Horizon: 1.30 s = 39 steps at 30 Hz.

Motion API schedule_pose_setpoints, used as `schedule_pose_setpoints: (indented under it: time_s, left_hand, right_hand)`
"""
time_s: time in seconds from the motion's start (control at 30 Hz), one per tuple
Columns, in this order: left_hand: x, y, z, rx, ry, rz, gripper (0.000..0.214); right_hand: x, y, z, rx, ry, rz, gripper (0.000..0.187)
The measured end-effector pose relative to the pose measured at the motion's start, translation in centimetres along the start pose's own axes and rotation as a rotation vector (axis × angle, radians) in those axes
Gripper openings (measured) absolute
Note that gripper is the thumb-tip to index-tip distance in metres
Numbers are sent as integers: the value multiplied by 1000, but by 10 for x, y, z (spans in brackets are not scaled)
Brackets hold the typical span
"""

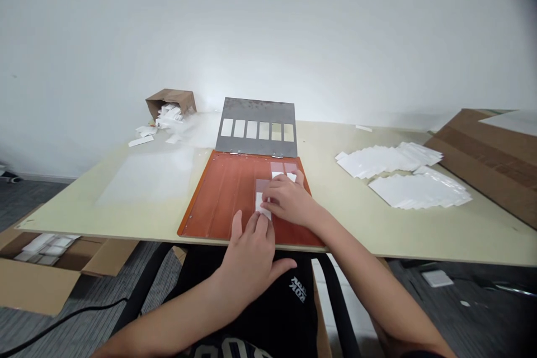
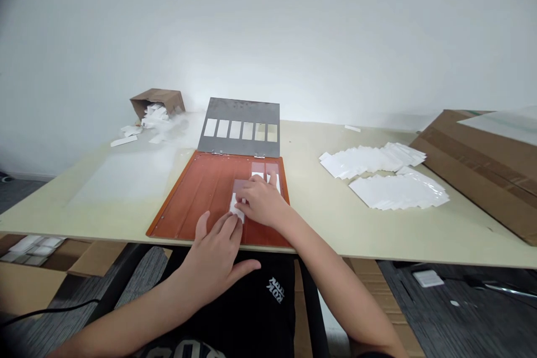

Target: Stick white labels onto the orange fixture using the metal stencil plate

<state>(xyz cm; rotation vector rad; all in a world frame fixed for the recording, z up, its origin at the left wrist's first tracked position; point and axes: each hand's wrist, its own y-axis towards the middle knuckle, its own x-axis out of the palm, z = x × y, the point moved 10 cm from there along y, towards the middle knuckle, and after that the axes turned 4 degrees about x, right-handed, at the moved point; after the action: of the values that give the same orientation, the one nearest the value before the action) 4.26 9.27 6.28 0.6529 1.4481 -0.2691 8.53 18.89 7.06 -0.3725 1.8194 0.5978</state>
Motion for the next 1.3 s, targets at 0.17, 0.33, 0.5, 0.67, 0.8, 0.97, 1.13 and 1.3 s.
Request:
schedule_pose_setpoints:
  time_s: [0.17,0.33,0.5,0.67,0.8,0.97,1.13,1.3]
  left_hand:
    - [1,-15,8,-33,113,104,74]
    - [7,-19,8,-45,135,96,76]
    - [11,-24,8,-45,150,94,76]
    - [14,-25,9,-41,163,81,77]
    - [14,-26,9,-47,174,82,79]
    - [11,-28,12,-35,174,117,76]
    - [10,-27,16,-10,175,98,72]
    - [11,-25,15,-14,185,85,72]
  right_hand:
    - [-1,-16,-6,23,-29,61,18]
    - [-1,-17,-5,24,-35,87,20]
    - [1,-18,-3,35,-9,89,20]
    - [2,-18,-2,44,6,80,20]
    - [3,-19,0,48,0,88,18]
    - [4,-20,-1,44,2,93,20]
    - [3,-19,-1,53,8,85,21]
    - [4,-20,0,65,15,79,20]
